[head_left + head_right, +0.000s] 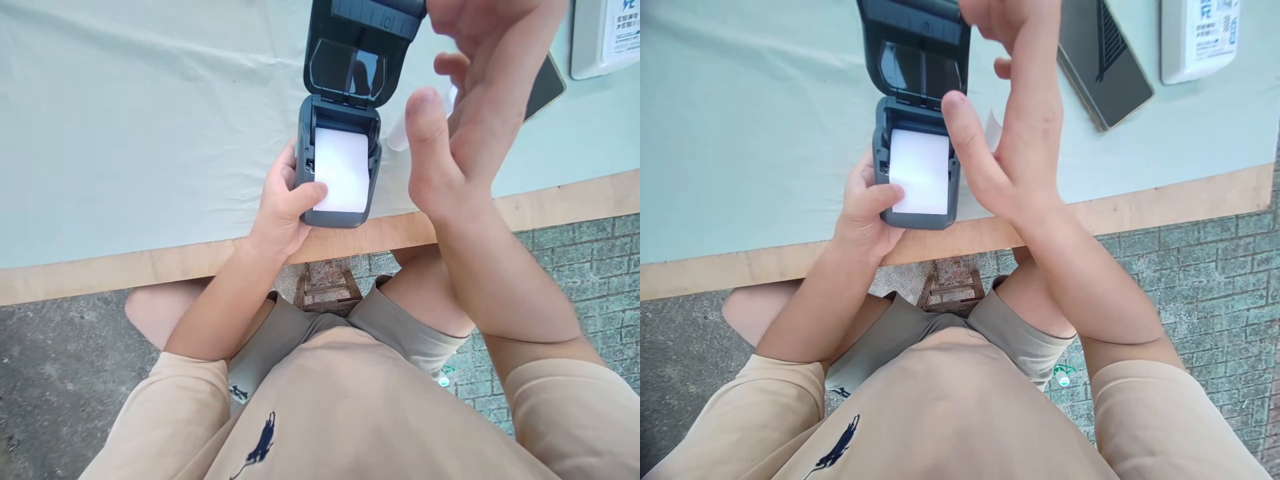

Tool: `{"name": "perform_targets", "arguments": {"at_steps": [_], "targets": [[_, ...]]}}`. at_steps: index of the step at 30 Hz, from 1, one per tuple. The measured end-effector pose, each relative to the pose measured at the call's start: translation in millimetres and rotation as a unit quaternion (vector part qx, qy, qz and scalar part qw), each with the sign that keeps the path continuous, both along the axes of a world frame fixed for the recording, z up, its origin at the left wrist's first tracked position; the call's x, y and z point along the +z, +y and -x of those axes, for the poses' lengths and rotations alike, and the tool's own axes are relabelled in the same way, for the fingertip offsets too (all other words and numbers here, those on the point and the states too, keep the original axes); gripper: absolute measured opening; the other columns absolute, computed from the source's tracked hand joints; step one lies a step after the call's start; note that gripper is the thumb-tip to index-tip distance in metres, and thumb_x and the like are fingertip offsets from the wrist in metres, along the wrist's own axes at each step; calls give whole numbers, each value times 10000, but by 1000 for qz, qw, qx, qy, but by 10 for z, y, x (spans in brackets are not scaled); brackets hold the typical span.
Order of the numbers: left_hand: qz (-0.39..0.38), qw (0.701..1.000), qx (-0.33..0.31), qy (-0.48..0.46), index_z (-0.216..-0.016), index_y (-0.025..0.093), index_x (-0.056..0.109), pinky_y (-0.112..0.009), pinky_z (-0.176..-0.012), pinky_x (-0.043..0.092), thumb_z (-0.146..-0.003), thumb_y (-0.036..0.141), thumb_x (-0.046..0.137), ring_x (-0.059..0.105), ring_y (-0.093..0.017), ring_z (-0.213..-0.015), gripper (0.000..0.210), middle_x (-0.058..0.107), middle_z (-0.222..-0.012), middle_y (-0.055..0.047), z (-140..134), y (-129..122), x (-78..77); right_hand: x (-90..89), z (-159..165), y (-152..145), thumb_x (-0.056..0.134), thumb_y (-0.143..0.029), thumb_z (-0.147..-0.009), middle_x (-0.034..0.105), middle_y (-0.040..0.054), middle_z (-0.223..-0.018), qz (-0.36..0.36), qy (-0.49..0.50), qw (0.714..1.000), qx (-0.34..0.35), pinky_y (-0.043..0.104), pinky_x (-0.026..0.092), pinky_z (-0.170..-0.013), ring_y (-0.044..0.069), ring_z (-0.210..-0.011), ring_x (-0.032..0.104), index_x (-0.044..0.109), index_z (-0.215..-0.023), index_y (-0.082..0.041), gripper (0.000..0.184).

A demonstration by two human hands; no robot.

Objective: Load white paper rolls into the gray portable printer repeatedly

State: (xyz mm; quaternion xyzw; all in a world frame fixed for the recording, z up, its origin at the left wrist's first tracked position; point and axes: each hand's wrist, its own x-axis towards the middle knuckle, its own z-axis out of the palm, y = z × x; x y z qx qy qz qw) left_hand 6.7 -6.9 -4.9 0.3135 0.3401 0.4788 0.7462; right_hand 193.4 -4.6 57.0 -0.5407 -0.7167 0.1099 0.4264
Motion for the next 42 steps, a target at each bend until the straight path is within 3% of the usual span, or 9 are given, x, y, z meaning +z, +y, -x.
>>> {"name": "perform_targets", "arguments": {"at_steps": [3, 9, 16, 20, 23, 29, 34, 38, 42], "targets": [[-14, 1000, 5, -10, -1135, 219, 659, -333, -747, 637, -723, 150, 719, 744, -239, -958, 422, 701, -1030, -30, -1, -3, -19, -12, 14, 24, 510, -374, -981, 581, 58, -1325, -48, 18, 999, 1, 393, 519, -1027, 215, -1251, 588, 561, -1297, -286, 331], [-3, 1000, 17, -2, -1088, 216, 679, -320, -791, 635, -718, 129, 682, 743, -219, -958, 380, 689, -973, -13, -10, -8, -4, -38, 44, -19, 432, -450, -1050, 618, -5, -1130, -9, 52, 999, -3, 370, 556, -956, 188, -1106, 659, 437, -1379, -364, 340], [-6, 1000, 11, 11, -1068, 233, 676, -374, -907, 636, -683, 199, 743, 695, -290, -1194, 392, 706, -985, -24, -1, 1, -20, -91, 52, 0, 436, -365, -1050, 538, 10, -1350, -31, 57, 997, 36, 360, 558, -958, 172, -1088, 658, 492, -1322, -323, 280], [3, 1000, 13, 5, -1085, 216, 661, -416, -962, 621, -684, 268, 789, 695, -324, -1207, 424, 708, -1022, -49, 11, -2, -1, -76, 111, -8, 531, -316, -973, 583, 48, -1323, 74, 18, 995, 57, 378, 559, -1005, 210, -1252, 587, 510, -1225, -287, 255], [1, 1000, 6, -16, -1106, 221, 647, -433, -983, 610, -723, 355, 794, 683, -341, -1230, 431, 714, -1059, -72, 12, -15, 47, -80, 192, -19, 563, -328, -939, 556, 71, -1382, 173, 67, 980, 69, 321, 595, -880, 204, -1283, 565, 474, -1235, -284, 312], [25, 999, 27, 36, -1103, 264, 630, -435, -994, 602, -797, 533, 746, 618, -353, -1327, 423, 705, -1160, -85, 0, -43, 90, -273, 238, 62, 673, -539, -882, 628, 24, -1137, 302, 220, 917, 138, 267, 559, -715, 156, -963, 661, 359, -1326, -294, 596], [22, 999, 30, 3, -1091, 271, 648, -439, -1076, 567, -812, 456, 756, 571, -343, -1387, 353, 724, -1160, -77, 9, -23, 77, -335, 205, 110, 700, -647, -848, 614, 7, -1206, 306, 214, 914, 157, 234, 543, -675, 145, -971, 676, 382, -1332, -324, 662], [34, 998, 7, -55, -1055, 241, 692, -458, -1175, 500, -976, 577, 494, 459, -321, -1496, 398, 742, -1195, -94, -25, 5, 132, -290, 197, 94, 673, -656, -866, 626, 7, -1162, 321, 234, 905, 149, 262, 580, -786, 163, -1028, 676, 377, -1366, -315, 674], [64, 997, 38, -36, -1063, 206, 706, -469, -1224, 450, -1062, 499, 317, 429, -292, -1524, 486, 746, -1223, -84, -41, 26, 140, -245, 130, 91, 710, -599, -852, 559, 37, -1332, 347, 223, 889, 200, 285, 573, -941, 196, -1226, 608, 293, -1488, -310, 813]]}}
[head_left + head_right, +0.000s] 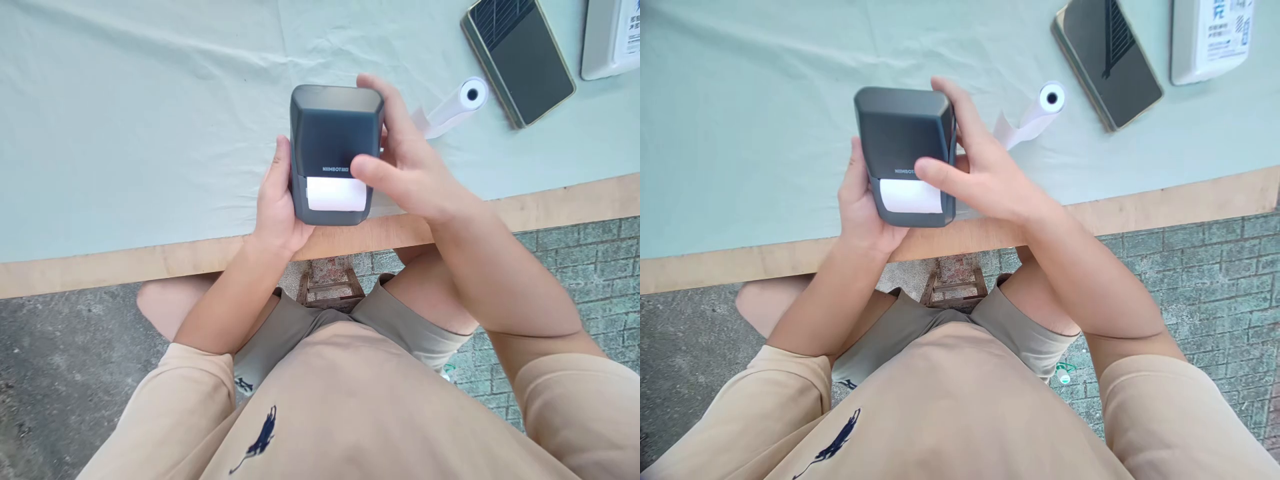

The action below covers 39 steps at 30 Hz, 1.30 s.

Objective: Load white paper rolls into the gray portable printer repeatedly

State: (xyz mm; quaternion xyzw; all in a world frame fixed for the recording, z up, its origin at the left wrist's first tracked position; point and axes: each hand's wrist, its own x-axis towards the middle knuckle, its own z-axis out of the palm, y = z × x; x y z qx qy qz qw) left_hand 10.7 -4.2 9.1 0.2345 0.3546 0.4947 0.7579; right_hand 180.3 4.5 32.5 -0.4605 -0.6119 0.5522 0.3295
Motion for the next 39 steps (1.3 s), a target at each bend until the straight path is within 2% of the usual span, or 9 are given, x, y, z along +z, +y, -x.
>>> {"name": "perform_targets", "arguments": {"at_steps": [5, 8, 12, 16, 20, 23, 27, 31, 39], "targets": [[36, 999, 21, -10, -1046, 264, 718, -474, -1272, 394, -1029, 465, 438, 419, -288, -1526, 345, 756, -1270, -48, 37, 38, -36, -27, -59, 44, 803, -461, -770, 534, 44, -1370, 6, -9, 998, 65, 312, 600, -912, 206, -1205, 620, 21, -1596, -351, 1143], [54, 998, 28, -9, -1010, 279, 711, -478, -1279, 384, -1002, 461, 494, 408, -284, -1531, 284, 764, -1255, -45, 37, 55, -30, -3, -40, 64, 779, -480, -777, 571, 42, -1331, -25, -50, 997, 57, 304, 608, -845, 208, -1153, 647, 100, -1584, -339, 1064], [30, 998, 54, -6, -979, 195, 697, -420, -1266, 409, -1046, 404, 436, 446, -263, -1515, 342, 778, -1120, -69, 2, 44, -32, 103, 39, -3, 765, -504, -795, 622, 61, -1219, -199, -194, 954, -110, 321, 573, -794, 217, -1060, 652, 478, -1275, -268, 607], [14, 999, 46, 8, -978, 218, 697, -415, -1188, 503, -1033, 461, 469, 521, -285, -1457, 337, 768, -1163, -66, -35, 17, -65, 172, 102, -103, 492, -418, -1019, 532, 15, -924, -344, -132, 874, -316, 311, 462, -644, 114, -657, 523, 435, -901, -248, 215], [24, 999, 43, 19, -1005, 228, 700, -438, -1162, 529, -1027, 498, 468, 523, -306, -1454, 357, 762, -1186, -74, -45, 10, -71, 256, 81, -76, 541, -294, -961, 522, -17, -690, -426, -226, 859, -170, 305, 354, -553, 98, -523, 434, 508, -773, -236, 200], [23, 999, 37, 10, -1000, 220, 697, -417, -1177, 514, -1037, 479, 456, 533, -295, -1445, 356, 747, -1232, -77, -40, 9, -50, 357, 61, 6, 598, -243, -858, 707, -1, -869, -352, -351, 865, -67, 317, 397, -582, 126, -602, 575, 638, -900, -237, 58], [20, 1000, 17, 9, -1031, 223, 701, -422, -1109, 557, -1052, 466, 422, 622, -291, -1336, 371, 748, -1197, -74, -27, 0, -32, 468, 92, 73, 572, -301, -863, 707, 37, -1233, -315, -343, 882, -73, 283, 482, -595, 180, -1025, 697, 622, -1243, -191, 399], [13, 1000, 9, 11, -1045, 250, 704, -412, -1046, 587, -1053, 459, 408, 660, -275, -1256, 363, 755, -1167, -53, -22, -6, -35, 524, 144, 87, 549, -288, -849, 726, 26, -1116, -270, -416, 867, -51, 322, 475, -674, 210, -988, 683, 651, -1118, -221, 296], [-3, 998, 36, 53, -947, 214, 690, -329, -926, 611, -1038, 420, 509, 725, -226, -1087, 289, 740, -934, -53, -47, -36, -47, 646, 197, 81, 467, -333, -932, 728, 51, -1045, -134, -617, 771, 81, 346, 222, -582, 273, -888, 655, 634, -1094, -279, 239]]}}
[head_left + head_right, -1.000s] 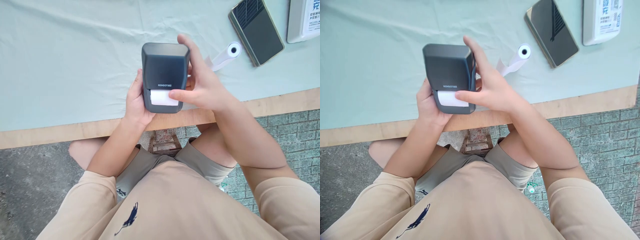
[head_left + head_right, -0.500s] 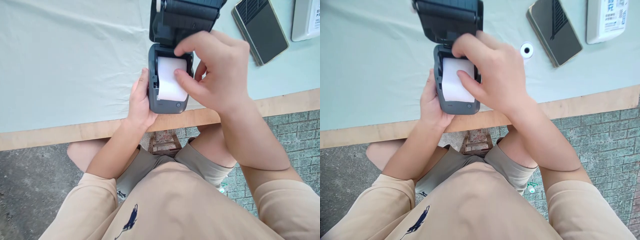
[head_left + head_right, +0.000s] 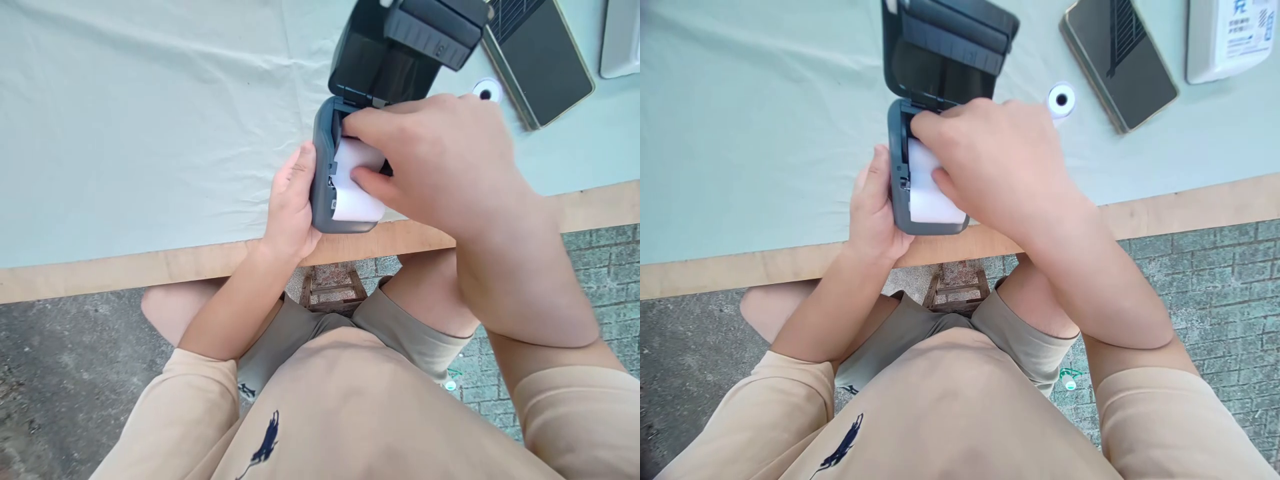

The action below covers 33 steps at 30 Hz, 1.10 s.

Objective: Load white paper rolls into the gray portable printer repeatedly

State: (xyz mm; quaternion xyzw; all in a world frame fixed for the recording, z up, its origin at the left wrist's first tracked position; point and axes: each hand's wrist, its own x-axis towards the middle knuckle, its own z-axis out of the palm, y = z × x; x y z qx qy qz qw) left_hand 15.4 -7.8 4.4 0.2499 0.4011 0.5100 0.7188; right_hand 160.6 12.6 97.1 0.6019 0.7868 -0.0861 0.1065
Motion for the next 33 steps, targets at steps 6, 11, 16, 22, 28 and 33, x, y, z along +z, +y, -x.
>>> {"name": "perform_targets", "arguments": {"at_steps": [6, 11, 16, 22, 28, 33], "targets": [[17, 1000, -4, 1, -1001, 222, 713, -365, -1064, 572, -1048, 429, 477, 673, -245, -1251, 317, 760, -1079, -63, -4, 13, 31, 40, -62, -43, 545, -294, -842, 724, 25, -986, -69, 67, 995, 16, 345, 272, -571, 236, -877, 655, 689, -1054, -273, 257], [55, 998, 0, -3, -1094, 259, 708, -438, -1153, 532, -1027, 547, 442, 531, -301, -1450, 398, 752, -1247, -79, -32, 52, 79, -70, -455, -178, 704, -242, -773, 712, 11, -1043, -162, 364, 917, 21, 321, 448, -578, 152, -752, 596, 717, -1102, -265, 330], [55, 998, -12, -35, -1060, 260, 727, -470, -1178, 519, -1018, 542, 450, 521, -308, -1460, 397, 742, -1284, -80, 14, 71, 43, -452, -805, -295, 840, -272, -686, 695, 24, -934, -141, 474, 867, -60, 279, 360, -422, 115, -602, 500, 665, -986, -284, 348], [31, 999, -23, -19, -1010, 286, 743, -417, -1170, 535, -1036, 521, 397, 529, -268, -1454, 419, 757, -1260, -39, 20, 82, 16, -844, -1013, -369, 787, -448, -777, 770, 48, -1021, -75, 422, 900, -77, 316, 410, -476, 139, -558, 587, 598, -1033, -307, 348], [15, 997, -31, -70, -947, 246, 744, -413, -1142, 552, -1066, 446, 365, 635, -267, -1337, 445, 745, -1280, -44, 38, 95, 7, -806, -1138, -378, 739, -551, -812, 738, 29, -968, -185, 441, 875, -72, 313, 316, -442, 93, -483, 459, 637, -1020, -290, 350], [21, 999, -32, -23, -1005, 294, 756, -385, -1107, 572, -1068, 454, 339, 638, -248, -1329, 451, 769, -1226, -13, 35, 102, 29, -689, -1142, -229, 721, -366, -794, 640, 0, -1140, -296, 412, 851, -136, 318, 282, -490, 149, -723, 569, 576, -1062, -330, 306]]}}
